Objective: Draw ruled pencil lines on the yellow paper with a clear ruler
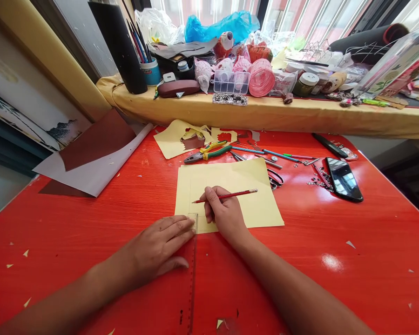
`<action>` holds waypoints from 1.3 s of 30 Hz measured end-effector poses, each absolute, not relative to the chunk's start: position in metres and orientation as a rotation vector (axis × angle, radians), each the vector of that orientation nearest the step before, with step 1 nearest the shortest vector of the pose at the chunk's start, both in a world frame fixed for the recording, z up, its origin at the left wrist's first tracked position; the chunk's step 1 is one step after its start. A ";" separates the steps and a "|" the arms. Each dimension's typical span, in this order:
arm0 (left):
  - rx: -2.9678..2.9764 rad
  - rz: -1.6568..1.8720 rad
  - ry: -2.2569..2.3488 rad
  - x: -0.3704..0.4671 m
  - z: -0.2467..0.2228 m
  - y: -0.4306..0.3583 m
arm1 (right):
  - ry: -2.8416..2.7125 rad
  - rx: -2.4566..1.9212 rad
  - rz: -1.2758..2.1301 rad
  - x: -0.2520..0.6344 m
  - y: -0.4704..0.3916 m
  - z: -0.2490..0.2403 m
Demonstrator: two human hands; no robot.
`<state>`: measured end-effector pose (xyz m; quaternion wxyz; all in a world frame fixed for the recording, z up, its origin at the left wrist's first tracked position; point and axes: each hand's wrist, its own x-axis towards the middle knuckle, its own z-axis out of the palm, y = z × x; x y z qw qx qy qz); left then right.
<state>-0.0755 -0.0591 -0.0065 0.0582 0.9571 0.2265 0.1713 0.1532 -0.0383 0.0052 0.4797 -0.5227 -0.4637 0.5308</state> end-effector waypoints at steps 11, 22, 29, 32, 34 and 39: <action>2.756 0.603 0.674 -0.071 -0.014 -0.054 | -1.014 -1.260 1.422 0.164 -0.033 0.011; 2.897 0.702 0.803 -0.070 -0.007 -0.049 | -1.152 -1.333 1.228 0.200 -0.033 0.008; 3.020 0.615 1.063 -0.072 -0.006 -0.049 | -1.115 -1.325 1.260 0.203 -0.033 0.001; 3.032 0.596 1.130 -0.071 -0.010 -0.051 | -1.059 -1.323 1.283 0.204 -0.031 0.001; 3.043 0.596 1.147 -0.069 -0.012 -0.053 | -1.043 -1.326 1.300 0.204 -0.030 0.002; 3.122 0.557 1.168 -0.063 -0.010 -0.059 | -1.042 -1.349 1.316 0.203 -0.028 0.006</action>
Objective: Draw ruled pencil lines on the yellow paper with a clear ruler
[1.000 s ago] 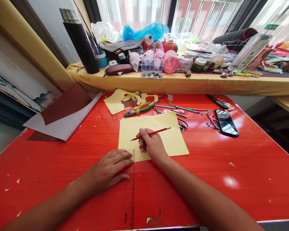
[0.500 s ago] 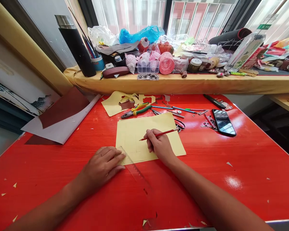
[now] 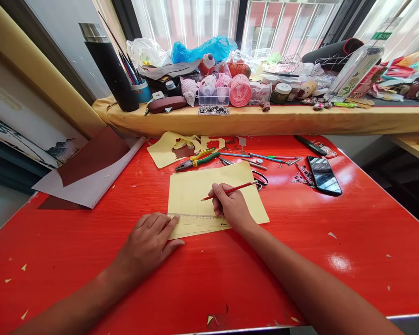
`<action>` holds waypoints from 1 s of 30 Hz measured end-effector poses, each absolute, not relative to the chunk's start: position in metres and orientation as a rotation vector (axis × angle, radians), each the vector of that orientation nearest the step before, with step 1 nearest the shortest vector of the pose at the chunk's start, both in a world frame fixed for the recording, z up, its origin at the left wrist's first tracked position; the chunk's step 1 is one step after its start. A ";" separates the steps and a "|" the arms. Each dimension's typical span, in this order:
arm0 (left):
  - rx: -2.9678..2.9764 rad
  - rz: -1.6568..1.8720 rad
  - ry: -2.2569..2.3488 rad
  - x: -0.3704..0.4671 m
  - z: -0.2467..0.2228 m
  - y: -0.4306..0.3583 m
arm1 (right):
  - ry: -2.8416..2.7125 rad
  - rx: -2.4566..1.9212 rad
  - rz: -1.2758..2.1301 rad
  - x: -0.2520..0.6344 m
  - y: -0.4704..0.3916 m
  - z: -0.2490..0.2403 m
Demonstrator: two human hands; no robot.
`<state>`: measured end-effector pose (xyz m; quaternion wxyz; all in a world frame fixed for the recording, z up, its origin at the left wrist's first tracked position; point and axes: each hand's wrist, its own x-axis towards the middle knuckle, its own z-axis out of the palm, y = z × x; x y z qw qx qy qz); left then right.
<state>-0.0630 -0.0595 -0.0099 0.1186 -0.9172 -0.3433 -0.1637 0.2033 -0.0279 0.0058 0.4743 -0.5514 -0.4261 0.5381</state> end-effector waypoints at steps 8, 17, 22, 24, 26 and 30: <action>-2.721 -0.474 -1.022 -0.062 -0.011 -0.062 | -1.216 -1.322 1.160 0.192 -0.047 0.019; -2.743 -0.509 -0.931 -0.058 -0.009 -0.071 | -1.233 -1.361 1.154 0.194 -0.044 0.006; -2.796 -0.555 -0.873 -0.057 -0.014 -0.075 | -1.233 -1.353 1.155 0.198 -0.043 0.011; -2.812 -0.554 -0.850 -0.057 -0.017 -0.076 | -1.226 -1.354 1.167 0.197 -0.043 0.013; -2.821 -0.539 -0.840 -0.057 -0.019 -0.077 | -1.227 -1.352 1.178 0.196 -0.042 0.015; -2.819 -0.525 -0.850 -0.057 -0.021 -0.078 | -1.293 -1.345 1.186 0.195 -0.043 0.015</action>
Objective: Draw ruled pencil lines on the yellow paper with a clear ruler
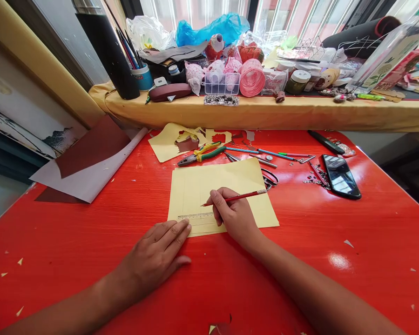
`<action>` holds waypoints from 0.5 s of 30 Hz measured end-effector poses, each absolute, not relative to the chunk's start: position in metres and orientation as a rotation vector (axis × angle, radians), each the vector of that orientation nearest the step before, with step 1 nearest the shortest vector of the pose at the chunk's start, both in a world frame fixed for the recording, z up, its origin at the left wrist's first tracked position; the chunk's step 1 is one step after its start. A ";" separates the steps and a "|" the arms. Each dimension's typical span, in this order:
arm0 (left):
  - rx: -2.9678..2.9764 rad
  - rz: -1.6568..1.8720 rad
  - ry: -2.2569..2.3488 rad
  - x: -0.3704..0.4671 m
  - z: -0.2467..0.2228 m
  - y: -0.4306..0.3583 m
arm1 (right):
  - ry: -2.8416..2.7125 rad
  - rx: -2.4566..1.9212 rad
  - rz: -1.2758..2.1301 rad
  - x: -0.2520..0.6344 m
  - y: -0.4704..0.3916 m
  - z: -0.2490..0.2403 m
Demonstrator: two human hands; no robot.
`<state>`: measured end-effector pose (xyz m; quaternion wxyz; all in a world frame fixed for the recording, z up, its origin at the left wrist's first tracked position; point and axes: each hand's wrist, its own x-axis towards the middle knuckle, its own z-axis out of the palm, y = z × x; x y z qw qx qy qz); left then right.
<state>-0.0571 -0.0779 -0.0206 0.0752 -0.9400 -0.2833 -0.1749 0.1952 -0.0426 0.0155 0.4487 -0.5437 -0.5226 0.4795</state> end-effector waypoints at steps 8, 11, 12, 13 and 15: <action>-2.841 -0.480 -0.892 -0.058 -0.023 -0.079 | -1.313 -1.350 1.152 0.202 -0.041 0.008; -2.852 -0.467 -0.902 -0.058 -0.022 -0.079 | -1.295 -1.333 1.142 0.202 -0.040 0.006; -2.852 -0.468 -0.904 -0.058 -0.021 -0.079 | -1.284 -1.329 1.139 0.202 -0.039 0.006; -2.851 -0.470 -0.906 -0.058 -0.020 -0.079 | -1.269 -1.327 1.138 0.202 -0.039 0.006; -2.847 -0.475 -0.915 -0.057 -0.018 -0.079 | -1.242 -1.322 1.144 0.201 -0.040 0.006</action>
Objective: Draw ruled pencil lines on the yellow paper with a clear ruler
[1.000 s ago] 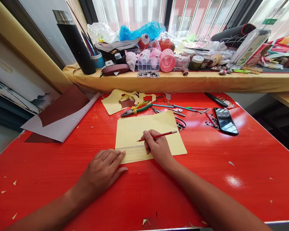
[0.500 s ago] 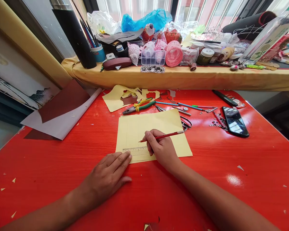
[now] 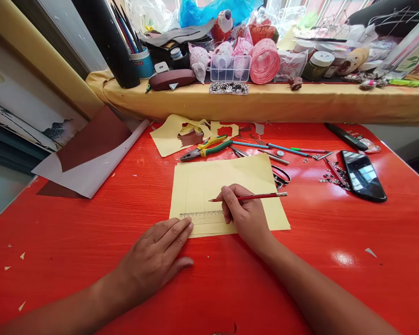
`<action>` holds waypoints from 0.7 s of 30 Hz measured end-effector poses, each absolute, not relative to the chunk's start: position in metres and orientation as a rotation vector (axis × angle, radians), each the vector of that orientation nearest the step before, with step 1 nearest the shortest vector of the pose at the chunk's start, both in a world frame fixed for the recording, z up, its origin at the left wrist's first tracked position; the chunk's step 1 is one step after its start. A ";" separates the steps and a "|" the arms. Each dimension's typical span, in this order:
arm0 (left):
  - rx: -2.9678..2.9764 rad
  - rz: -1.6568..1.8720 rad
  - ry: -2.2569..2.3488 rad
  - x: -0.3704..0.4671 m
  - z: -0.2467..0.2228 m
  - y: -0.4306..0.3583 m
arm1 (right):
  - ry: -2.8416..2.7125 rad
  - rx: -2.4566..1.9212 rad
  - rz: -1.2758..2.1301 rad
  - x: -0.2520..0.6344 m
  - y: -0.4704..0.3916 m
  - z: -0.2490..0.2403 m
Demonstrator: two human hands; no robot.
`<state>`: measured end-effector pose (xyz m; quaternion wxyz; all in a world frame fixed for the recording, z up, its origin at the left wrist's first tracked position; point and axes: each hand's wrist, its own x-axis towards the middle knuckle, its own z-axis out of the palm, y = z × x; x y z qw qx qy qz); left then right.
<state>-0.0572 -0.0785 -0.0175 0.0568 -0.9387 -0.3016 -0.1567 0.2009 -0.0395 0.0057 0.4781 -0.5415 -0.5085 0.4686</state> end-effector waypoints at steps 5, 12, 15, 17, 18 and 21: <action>-2.831 -0.478 -0.960 -0.056 -0.013 -0.078 | -1.247 -1.296 1.180 0.198 -0.041 0.006; -2.830 -0.503 -0.974 -0.055 -0.013 -0.078 | -1.265 -1.298 1.180 0.200 -0.039 0.007; -2.824 -0.508 -0.995 -0.054 -0.013 -0.078 | -1.257 -1.314 1.167 0.202 -0.038 0.006; -2.821 -0.512 -1.000 -0.054 -0.012 -0.078 | -1.257 -1.331 1.154 0.202 -0.038 0.007; -2.821 -0.513 -1.000 -0.054 -0.012 -0.078 | -1.261 -1.336 1.147 0.202 -0.038 0.007; -2.826 -0.510 -1.000 -0.054 -0.011 -0.078 | -1.275 -1.342 1.136 0.202 -0.039 0.008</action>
